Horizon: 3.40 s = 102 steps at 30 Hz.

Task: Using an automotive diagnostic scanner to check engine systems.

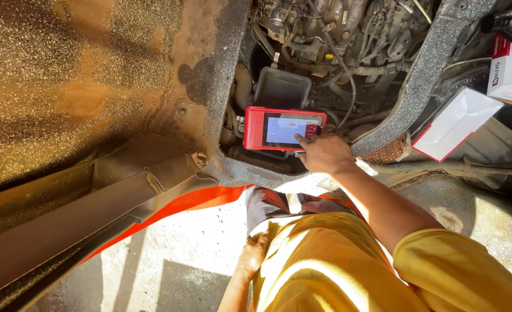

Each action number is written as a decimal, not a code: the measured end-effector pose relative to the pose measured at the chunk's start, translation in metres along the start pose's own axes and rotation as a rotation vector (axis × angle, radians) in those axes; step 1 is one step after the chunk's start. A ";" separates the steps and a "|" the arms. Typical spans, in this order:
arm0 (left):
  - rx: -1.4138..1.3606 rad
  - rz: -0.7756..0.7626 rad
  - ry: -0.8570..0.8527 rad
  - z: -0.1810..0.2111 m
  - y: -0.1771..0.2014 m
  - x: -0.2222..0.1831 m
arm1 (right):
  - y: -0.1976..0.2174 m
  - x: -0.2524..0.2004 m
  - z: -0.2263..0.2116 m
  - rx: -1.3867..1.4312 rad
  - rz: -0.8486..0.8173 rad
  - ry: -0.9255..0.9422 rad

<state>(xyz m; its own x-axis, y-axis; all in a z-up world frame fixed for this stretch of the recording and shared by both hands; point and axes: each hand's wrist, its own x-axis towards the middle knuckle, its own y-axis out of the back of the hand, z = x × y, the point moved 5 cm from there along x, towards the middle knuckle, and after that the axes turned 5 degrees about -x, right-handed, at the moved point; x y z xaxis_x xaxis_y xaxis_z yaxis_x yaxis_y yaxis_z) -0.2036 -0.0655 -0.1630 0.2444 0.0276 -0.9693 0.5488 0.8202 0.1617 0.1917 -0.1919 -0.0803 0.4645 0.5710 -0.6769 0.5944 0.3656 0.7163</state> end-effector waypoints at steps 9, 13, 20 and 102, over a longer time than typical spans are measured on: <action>-0.596 0.679 -0.063 0.133 0.175 -0.077 | 0.013 -0.007 -0.004 0.011 -0.106 0.006; -0.244 1.176 -0.724 0.188 0.247 -0.056 | 0.021 -0.010 -0.006 -0.001 -0.109 0.012; 0.135 1.382 -0.734 0.211 0.263 0.031 | 0.006 -0.002 -0.001 0.012 -0.088 -0.012; 0.290 1.286 -0.530 0.204 0.250 0.058 | -0.044 0.018 0.015 0.087 0.299 -0.054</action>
<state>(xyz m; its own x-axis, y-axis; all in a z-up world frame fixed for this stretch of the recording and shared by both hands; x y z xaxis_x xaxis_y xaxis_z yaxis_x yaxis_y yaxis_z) 0.1115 0.0247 -0.1412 0.9212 0.3856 0.0523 -0.1557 0.2422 0.9576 0.1839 -0.2089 -0.1262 0.6599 0.6033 -0.4479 0.4788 0.1218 0.8694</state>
